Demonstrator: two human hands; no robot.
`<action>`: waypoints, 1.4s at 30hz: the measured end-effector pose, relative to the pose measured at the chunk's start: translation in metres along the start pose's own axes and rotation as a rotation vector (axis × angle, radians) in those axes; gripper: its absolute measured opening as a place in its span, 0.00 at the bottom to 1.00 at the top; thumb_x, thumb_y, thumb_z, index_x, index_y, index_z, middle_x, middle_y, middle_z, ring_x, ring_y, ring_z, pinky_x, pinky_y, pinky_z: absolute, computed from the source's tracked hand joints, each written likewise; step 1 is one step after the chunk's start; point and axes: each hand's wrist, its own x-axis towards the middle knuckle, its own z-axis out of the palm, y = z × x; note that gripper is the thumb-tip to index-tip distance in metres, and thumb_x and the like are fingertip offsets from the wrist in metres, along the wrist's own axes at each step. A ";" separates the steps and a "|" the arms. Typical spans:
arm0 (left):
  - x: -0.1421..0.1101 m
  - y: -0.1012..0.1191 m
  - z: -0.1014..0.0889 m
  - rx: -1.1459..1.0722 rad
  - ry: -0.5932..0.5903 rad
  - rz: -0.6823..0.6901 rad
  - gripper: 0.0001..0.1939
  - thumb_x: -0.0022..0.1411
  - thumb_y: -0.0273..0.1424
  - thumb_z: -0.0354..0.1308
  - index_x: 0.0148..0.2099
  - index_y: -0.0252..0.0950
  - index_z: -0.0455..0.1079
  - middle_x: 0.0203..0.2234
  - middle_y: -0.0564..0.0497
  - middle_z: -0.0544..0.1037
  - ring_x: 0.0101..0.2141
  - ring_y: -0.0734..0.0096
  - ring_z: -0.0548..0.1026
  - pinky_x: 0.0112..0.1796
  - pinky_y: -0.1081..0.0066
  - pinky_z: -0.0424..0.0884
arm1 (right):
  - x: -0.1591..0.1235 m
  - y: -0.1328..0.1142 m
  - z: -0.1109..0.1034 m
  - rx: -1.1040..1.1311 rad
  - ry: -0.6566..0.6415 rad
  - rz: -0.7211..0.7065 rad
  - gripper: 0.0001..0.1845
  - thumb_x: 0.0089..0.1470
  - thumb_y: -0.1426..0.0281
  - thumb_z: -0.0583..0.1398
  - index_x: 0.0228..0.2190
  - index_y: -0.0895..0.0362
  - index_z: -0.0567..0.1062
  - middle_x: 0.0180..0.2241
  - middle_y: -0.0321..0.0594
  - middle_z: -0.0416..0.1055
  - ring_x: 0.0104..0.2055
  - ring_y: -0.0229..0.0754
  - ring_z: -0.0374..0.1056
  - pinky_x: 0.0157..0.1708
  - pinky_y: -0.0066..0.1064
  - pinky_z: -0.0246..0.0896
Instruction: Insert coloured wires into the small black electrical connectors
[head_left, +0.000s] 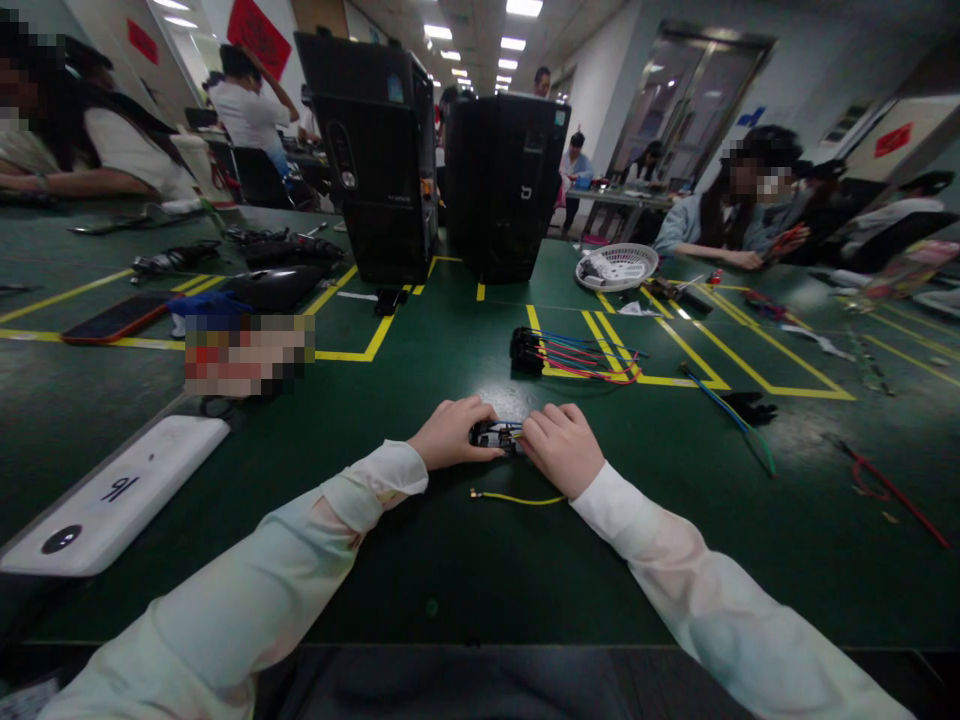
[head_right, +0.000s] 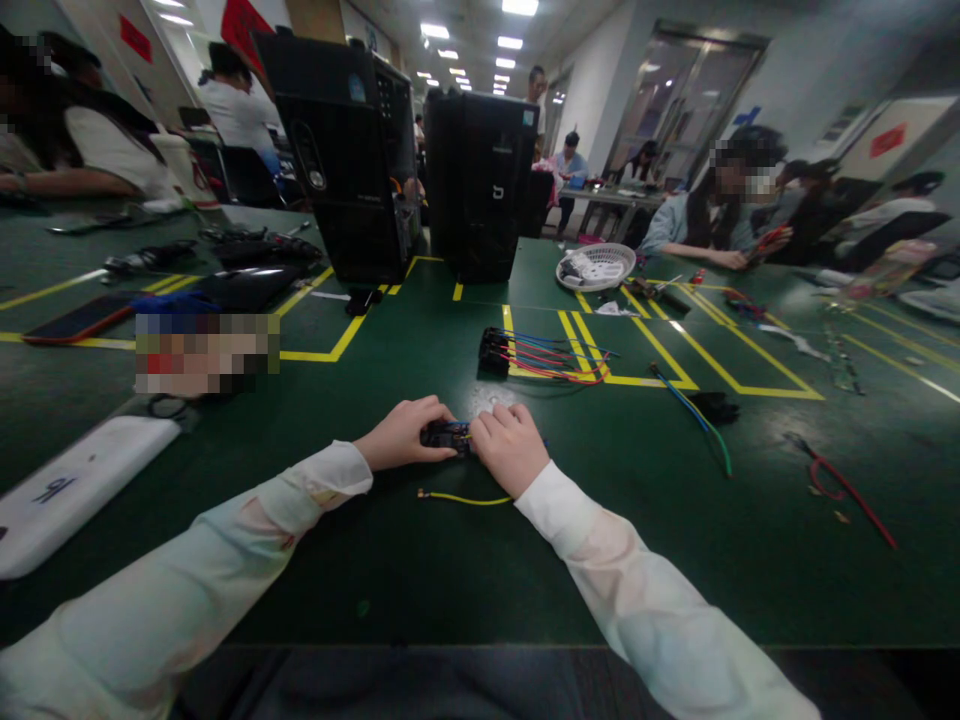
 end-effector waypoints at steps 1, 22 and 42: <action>0.000 0.000 0.000 0.002 0.000 0.003 0.19 0.51 0.45 0.58 0.40 0.38 0.65 0.36 0.51 0.69 0.39 0.65 0.68 0.38 0.67 0.61 | 0.000 0.000 0.000 -0.003 0.006 0.001 0.08 0.55 0.69 0.55 0.24 0.57 0.67 0.24 0.38 0.65 0.31 0.40 0.53 0.33 0.34 0.40; 0.000 0.000 0.001 -0.008 0.002 -0.011 0.19 0.51 0.45 0.58 0.40 0.39 0.66 0.36 0.52 0.68 0.39 0.65 0.68 0.38 0.67 0.61 | -0.003 0.000 0.001 0.031 0.088 0.035 0.12 0.55 0.70 0.53 0.21 0.58 0.67 0.21 0.38 0.65 0.31 0.39 0.53 0.35 0.34 0.41; 0.001 0.001 0.000 0.007 -0.018 -0.016 0.19 0.51 0.45 0.58 0.40 0.39 0.65 0.37 0.51 0.68 0.39 0.64 0.68 0.38 0.66 0.61 | -0.004 0.001 0.002 0.005 0.080 0.049 0.10 0.55 0.71 0.54 0.22 0.56 0.66 0.22 0.37 0.65 0.32 0.40 0.53 0.36 0.35 0.41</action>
